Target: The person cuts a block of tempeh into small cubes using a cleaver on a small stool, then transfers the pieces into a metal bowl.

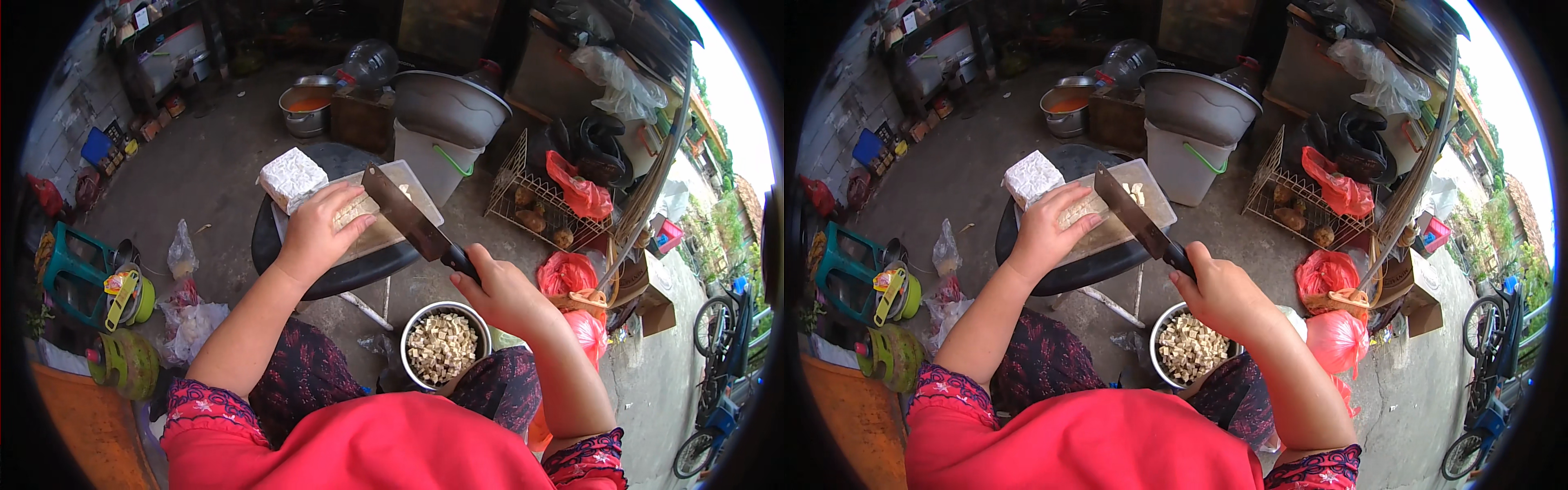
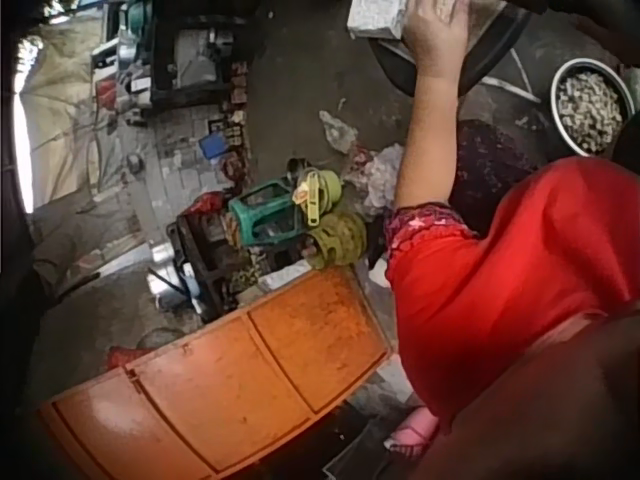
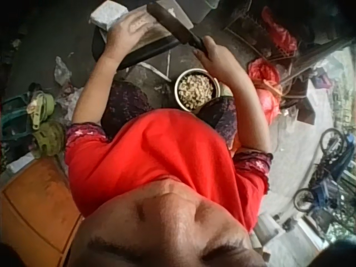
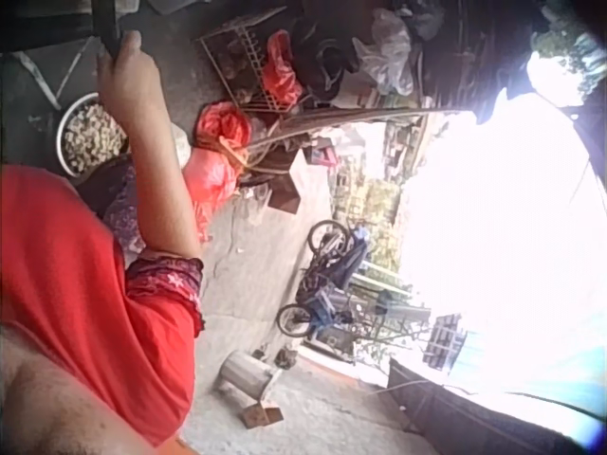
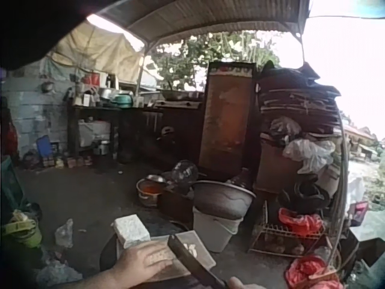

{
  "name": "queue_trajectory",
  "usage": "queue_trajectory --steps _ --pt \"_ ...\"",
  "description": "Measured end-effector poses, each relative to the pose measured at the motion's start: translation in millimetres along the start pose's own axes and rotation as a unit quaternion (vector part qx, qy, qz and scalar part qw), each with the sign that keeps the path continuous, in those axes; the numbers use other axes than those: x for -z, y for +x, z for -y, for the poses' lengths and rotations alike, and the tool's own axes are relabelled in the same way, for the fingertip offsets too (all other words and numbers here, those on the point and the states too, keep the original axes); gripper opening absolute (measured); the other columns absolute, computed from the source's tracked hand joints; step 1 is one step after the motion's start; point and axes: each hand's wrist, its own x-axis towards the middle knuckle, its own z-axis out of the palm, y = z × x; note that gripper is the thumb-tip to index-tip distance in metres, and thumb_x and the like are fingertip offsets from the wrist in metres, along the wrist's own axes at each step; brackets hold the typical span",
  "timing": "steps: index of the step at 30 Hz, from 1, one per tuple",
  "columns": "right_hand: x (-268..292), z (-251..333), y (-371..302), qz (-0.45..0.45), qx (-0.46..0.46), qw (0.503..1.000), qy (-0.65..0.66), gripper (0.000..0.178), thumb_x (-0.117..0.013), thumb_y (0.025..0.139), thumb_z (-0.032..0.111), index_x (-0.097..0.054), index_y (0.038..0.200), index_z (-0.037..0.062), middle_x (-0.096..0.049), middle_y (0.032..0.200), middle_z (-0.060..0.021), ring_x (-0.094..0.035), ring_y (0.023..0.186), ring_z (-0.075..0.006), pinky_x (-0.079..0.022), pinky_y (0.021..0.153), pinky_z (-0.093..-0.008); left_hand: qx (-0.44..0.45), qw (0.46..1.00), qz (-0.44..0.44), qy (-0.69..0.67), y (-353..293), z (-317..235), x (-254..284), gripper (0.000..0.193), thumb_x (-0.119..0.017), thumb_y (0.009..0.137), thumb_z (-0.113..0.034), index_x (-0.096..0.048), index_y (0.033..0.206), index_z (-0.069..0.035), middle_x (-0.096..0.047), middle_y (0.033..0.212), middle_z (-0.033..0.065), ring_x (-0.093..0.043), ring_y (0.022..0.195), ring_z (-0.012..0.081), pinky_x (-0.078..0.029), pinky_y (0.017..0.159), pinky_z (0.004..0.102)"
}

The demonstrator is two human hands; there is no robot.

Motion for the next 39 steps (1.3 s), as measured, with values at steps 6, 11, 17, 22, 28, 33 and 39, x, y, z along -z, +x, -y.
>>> queue_trajectory --steps 6,11,17,22,28,33,39 --pt "3 19 -18 -0.084 0.059 0.993 -0.054 0.029 -0.053 0.090 0.024 -0.039 0.097 0.0000 -0.057 0.065 -0.0251 -0.057 0.064 -0.0452 -0.042 0.058 -0.0526 0.017 0.999 0.027 -0.002 -5 3 6 0.032 -0.072 0.075 -0.019 -0.065 0.101 -0.001 -0.064 0.104 0.0173 -0.061 0.098 0.0312 -0.046 0.087 0.0359" --pt "0 29 -17 -0.060 0.033 0.995 -0.076 0.028 -0.053 0.090 0.023 -0.038 0.097 0.0000 -0.057 0.064 -0.0256 -0.058 0.064 -0.0454 -0.043 0.058 -0.0530 0.029 0.998 0.046 -0.039 -4 0 6 0.029 -0.071 0.075 -0.017 -0.066 0.100 -0.002 -0.064 0.102 0.0177 -0.061 0.097 0.0318 -0.047 0.085 0.0358" --pt "0 37 -10 -0.021 0.004 0.993 -0.113 0.029 -0.050 0.090 0.022 -0.037 0.097 -0.0029 -0.058 0.065 -0.0261 -0.058 0.065 -0.0455 -0.044 0.058 -0.0529 0.029 0.998 0.039 -0.046 -7 5 3 0.028 -0.071 0.075 -0.015 -0.066 0.099 -0.002 -0.064 0.101 0.0172 -0.062 0.095 0.0311 -0.047 0.083 0.0353" --pt "-12 20 6 0.011 0.024 0.994 -0.109 0.028 -0.048 0.091 0.022 -0.039 0.097 -0.0041 -0.059 0.068 -0.0260 -0.059 0.066 -0.0452 -0.045 0.059 -0.0524 0.027 0.999 0.011 -0.028 -8 4 2 0.029 -0.071 0.074 -0.014 -0.066 0.099 -0.001 -0.065 0.103 0.0160 -0.062 0.095 0.0292 -0.048 0.084 0.0341" --pt "3 19 11 0.095 -0.080 0.989 0.083 0.029 -0.050 0.091 0.027 -0.042 0.098 -0.0003 -0.059 0.065 -0.0230 -0.057 0.062 -0.0441 -0.046 0.058 -0.0487 0.037 0.999 0.008 -0.031 -10 6 0 0.030 -0.072 0.074 -0.017 -0.067 0.100 -0.001 -0.064 0.105 0.0162 -0.062 0.098 0.0292 -0.047 0.087 0.0340" --pt "-5 3 -5 -0.062 0.054 0.996 -0.029 0.029 -0.052 0.090 0.027 -0.041 0.095 0.0004 -0.057 0.064 -0.0240 -0.057 0.065 -0.0454 -0.042 0.059 -0.0520 0.001 1.000 -0.020 -0.009 -14 3 6 0.031 -0.072 0.075 -0.018 -0.066 0.100 -0.002 -0.064 0.106 0.0166 -0.061 0.100 0.0300 -0.047 0.088 0.0344" --pt "0 28 -19 -0.070 0.052 0.993 -0.073 0.028 -0.052 0.090 0.025 -0.039 0.097 0.0003 -0.058 0.065 -0.0248 -0.057 0.066 -0.0449 -0.042 0.059 -0.0524 0.029 0.999 0.014 -0.028 -16 0 14 0.029 -0.071 0.076 -0.017 -0.066 0.100 -0.003 -0.064 0.104 0.0160 -0.062 0.097 0.0308 -0.048 0.085 0.0345"
